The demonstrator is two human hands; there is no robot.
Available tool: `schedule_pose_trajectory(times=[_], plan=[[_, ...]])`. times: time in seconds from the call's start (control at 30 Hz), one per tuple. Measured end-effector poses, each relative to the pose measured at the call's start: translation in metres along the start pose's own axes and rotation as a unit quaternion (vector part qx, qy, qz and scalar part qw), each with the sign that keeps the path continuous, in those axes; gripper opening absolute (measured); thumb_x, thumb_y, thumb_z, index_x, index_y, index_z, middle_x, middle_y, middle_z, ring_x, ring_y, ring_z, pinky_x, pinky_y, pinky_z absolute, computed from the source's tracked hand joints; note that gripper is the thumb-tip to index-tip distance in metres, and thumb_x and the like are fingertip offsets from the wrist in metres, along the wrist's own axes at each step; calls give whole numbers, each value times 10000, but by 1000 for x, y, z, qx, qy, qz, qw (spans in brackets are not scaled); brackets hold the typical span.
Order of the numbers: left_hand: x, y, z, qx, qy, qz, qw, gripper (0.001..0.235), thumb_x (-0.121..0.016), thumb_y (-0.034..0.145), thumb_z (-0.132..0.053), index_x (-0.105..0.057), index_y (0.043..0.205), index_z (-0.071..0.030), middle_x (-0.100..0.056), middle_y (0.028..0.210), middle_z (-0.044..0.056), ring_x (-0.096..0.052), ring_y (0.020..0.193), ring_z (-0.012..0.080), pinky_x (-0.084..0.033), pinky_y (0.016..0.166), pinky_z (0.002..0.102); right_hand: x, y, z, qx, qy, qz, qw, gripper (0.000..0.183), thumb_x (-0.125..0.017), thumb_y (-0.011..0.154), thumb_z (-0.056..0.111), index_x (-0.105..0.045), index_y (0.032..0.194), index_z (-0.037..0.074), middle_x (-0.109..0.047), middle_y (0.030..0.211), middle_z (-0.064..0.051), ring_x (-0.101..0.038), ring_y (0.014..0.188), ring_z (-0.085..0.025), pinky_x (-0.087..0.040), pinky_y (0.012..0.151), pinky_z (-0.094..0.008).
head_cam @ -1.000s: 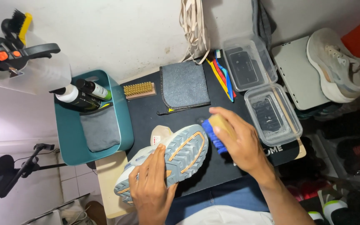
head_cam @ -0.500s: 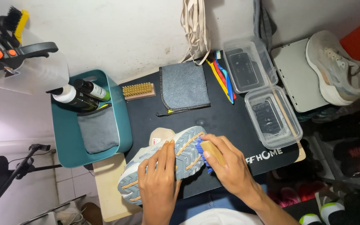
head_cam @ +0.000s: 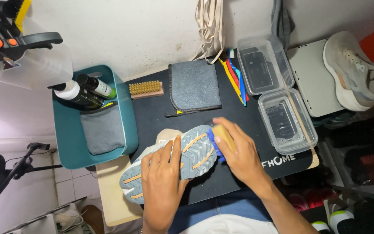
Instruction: The person scrubs the sole of a sneaker using a blue-bristled brush. They repeatedly dip the brush into a container of soapy water and continue scrubbing the bottom of the shoe.
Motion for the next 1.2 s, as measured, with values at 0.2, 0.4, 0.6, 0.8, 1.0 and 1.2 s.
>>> schedule_pose_trajectory(times=[0.2,0.4,0.6,0.8,1.0,1.2], plan=[[2,15,-2,23,7,7,1000,1101,-962,535,-394,-494,1491,-112,-655,1268,18,-622,1028,209,-425,933,376,14,-7,-1,-50,43,-10,998,450,-528,956,354,-608,1339,133,-684,1353,-35,-674,1171,-189,-486,988,-320],[0,20,2,18,18,8,1000,1085,-948,548,-468,-511,1475,-110,-696,1164,35,-633,924,240,-430,875,385,-5,2,2,-22,17,-57,998,418,-531,984,338,-595,1335,120,-679,1310,-67,-656,1184,-243,-474,1003,-368],[-8,27,11,19,-19,43,999,1150,-970,529,-534,-505,1485,-95,-718,1125,63,-656,935,297,-430,833,415,-10,-42,-14,-24,-30,-58,998,351,-555,994,305,-625,1299,146,-677,1150,-64,-693,962,-203,-517,835,-318],[-10,26,14,17,-40,34,998,1140,-981,531,-453,-495,1499,-94,-698,1201,56,-641,954,301,-433,866,428,13,-7,-3,-22,21,-54,998,440,-542,970,332,-608,1344,110,-693,1299,-84,-677,1117,-225,-499,964,-337],[-9,26,13,18,-38,41,998,1128,-966,555,-473,-487,1501,-88,-698,1194,35,-639,916,298,-429,872,422,-10,12,20,33,-12,-21,999,368,-548,1001,305,-636,1324,152,-688,1068,-37,-648,875,-184,-472,813,-300],[-10,25,11,16,-26,44,999,1141,-956,566,-522,-472,1509,-98,-683,1197,54,-634,937,299,-423,877,419,3,-26,-6,-5,-26,27,999,354,-569,977,330,-659,1278,167,-708,1131,-25,-693,932,-174,-502,827,-297]])
Point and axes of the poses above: each hand's wrist, its own y-axis towards the middle knuckle, its own x-axis out of the back of the hand, z = x × y, the point moved 4 cm from there along y, towards the middle knuckle
